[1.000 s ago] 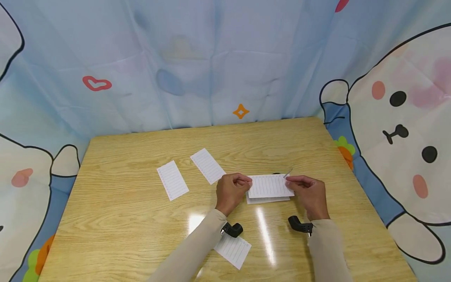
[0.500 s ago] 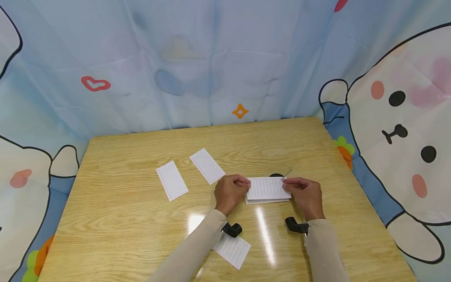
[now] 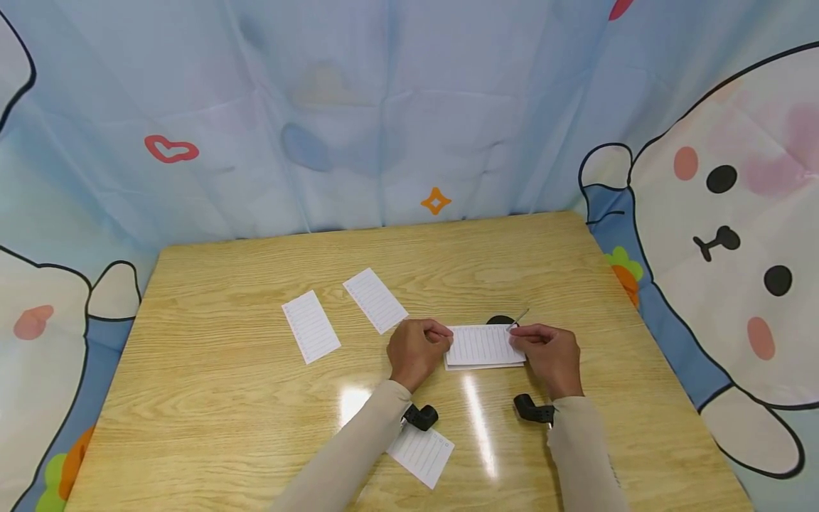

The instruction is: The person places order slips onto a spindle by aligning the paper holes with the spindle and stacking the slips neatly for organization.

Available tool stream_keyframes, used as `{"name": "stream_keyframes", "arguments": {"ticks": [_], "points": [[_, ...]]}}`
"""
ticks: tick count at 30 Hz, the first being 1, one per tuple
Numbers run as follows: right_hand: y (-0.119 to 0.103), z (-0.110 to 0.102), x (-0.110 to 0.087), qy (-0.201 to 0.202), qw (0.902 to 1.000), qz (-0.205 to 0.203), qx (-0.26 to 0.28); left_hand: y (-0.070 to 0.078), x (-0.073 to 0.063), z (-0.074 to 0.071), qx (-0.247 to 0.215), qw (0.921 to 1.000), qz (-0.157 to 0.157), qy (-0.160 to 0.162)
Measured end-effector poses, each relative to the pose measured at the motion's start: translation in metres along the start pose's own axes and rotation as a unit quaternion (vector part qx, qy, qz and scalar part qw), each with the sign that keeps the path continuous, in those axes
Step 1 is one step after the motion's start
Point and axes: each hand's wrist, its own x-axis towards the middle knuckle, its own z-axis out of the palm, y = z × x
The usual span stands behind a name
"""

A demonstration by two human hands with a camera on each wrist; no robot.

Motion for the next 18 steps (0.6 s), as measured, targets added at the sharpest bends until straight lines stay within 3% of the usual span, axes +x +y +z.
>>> {"name": "stream_keyframes", "arguments": {"ticks": [18], "points": [[-0.0092,0.0054,-0.0042,0.012,0.9968,-0.003,-0.079,-0.0005,-0.0022,0.0042,0.066,0.9977,0.016,0.003]]}}
